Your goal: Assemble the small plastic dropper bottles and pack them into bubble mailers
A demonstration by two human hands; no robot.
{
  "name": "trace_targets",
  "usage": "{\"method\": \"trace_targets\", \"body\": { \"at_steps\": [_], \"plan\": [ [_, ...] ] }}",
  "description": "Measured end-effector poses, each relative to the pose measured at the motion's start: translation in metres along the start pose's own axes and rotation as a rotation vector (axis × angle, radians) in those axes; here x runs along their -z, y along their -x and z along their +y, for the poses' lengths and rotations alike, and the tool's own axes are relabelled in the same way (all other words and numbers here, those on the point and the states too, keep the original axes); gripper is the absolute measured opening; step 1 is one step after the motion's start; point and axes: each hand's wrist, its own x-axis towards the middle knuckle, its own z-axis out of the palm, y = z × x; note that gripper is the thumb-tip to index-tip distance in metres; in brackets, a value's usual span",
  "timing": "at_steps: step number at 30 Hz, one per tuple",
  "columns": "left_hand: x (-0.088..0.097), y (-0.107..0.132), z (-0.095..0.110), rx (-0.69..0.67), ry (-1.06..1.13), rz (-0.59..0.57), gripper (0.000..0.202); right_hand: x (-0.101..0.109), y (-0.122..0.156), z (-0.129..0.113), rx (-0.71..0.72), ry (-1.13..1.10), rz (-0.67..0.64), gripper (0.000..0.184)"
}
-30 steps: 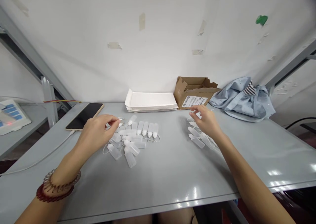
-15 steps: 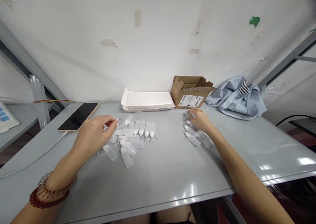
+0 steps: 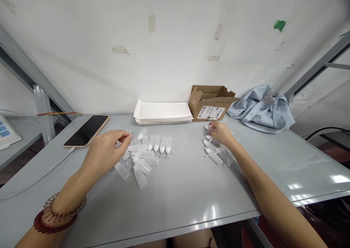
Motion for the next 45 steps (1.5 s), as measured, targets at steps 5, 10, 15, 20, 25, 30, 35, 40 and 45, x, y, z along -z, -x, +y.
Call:
{"method": "trace_targets", "body": {
  "at_steps": [5,10,15,20,25,30,35,40,45],
  "plan": [
    [-0.004,0.001,-0.002,-0.03,0.031,0.026,0.024,0.006,0.009,-0.018,0.145,-0.12,0.144,0.027],
    [-0.006,0.005,0.008,-0.032,0.128,0.053,0.024,0.014,0.035,-0.058,0.345,-0.253,0.308,0.024],
    [0.001,0.015,0.032,0.035,0.465,-0.124,0.023,0.017,0.071,-0.1,0.623,-0.465,0.447,0.027],
    [0.001,0.025,0.05,0.063,0.76,-0.464,0.033,0.014,0.094,-0.125,0.662,-0.602,0.416,0.03],
    [-0.013,0.03,0.058,0.146,0.867,-0.667,0.039,0.011,0.101,-0.13,0.602,-0.773,0.379,0.031],
    [-0.015,0.029,0.06,0.143,0.882,-0.661,0.029,0.01,0.102,-0.13,0.578,-0.874,0.367,0.033],
    [-0.009,0.029,0.061,0.117,0.892,-0.595,0.019,0.012,0.103,-0.129,0.571,-0.818,0.343,0.029],
    [-0.005,0.025,0.056,0.151,0.863,-0.381,0.019,0.011,0.102,-0.125,0.683,-0.718,0.289,0.027],
    [0.0,0.022,0.049,0.216,0.797,-0.235,0.017,0.006,0.102,-0.123,0.832,-0.674,0.235,0.031]
  ]
}}
